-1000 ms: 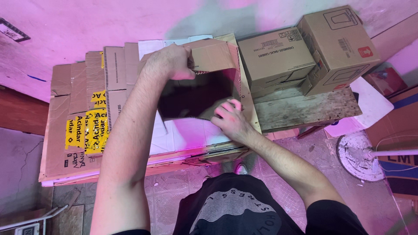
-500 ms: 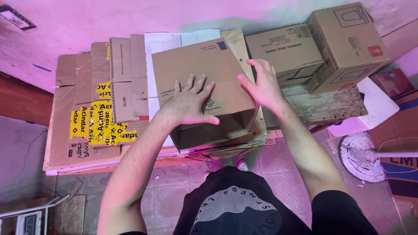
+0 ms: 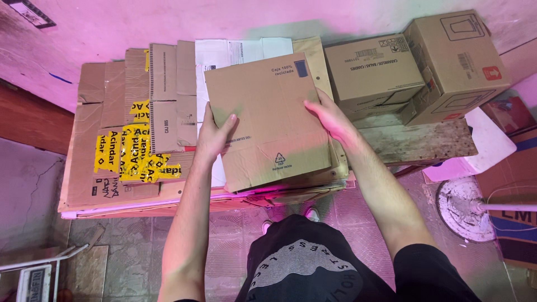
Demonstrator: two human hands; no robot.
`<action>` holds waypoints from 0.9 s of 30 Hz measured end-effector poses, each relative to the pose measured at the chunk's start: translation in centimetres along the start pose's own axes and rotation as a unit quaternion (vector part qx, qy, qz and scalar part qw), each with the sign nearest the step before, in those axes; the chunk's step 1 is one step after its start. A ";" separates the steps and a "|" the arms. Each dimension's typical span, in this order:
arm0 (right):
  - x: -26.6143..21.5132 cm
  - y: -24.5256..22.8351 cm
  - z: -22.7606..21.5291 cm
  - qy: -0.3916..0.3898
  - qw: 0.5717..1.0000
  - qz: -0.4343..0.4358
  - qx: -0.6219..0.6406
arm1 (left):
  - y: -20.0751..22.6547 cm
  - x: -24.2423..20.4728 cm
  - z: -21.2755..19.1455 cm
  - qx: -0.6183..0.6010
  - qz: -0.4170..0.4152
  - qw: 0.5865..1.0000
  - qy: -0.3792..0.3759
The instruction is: The person flattens multiple cardboard boxes of various sizes by hand on a wooden workbench. They open the flaps, fold the sides inward, and press the boxes flat before stacking them.
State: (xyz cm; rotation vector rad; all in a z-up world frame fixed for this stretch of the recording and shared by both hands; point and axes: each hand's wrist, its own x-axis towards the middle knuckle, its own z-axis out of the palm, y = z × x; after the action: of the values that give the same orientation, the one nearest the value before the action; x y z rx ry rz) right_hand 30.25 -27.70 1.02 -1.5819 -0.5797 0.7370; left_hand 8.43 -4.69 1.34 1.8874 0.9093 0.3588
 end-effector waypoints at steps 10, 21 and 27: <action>4.9 2.9 -7.0 0.019 0.963 -0.163 0.215 | -1.5 2.3 -2.4 -0.336 0.225 0.897 0.176; -1.8 -3.7 -0.4 0.146 0.932 -0.182 -0.279 | 4.6 -2.5 -0.3 0.087 0.154 0.970 0.168; -2.3 0.8 2.2 0.179 0.793 -0.333 -0.478 | 5.1 -1.5 0.5 0.281 0.286 0.877 0.267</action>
State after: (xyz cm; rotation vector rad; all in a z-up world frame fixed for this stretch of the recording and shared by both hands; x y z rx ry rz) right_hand 27.09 -28.00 0.40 -2.1344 -1.2465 -0.5061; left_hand 9.90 -7.38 5.71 2.6651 0.8351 1.1163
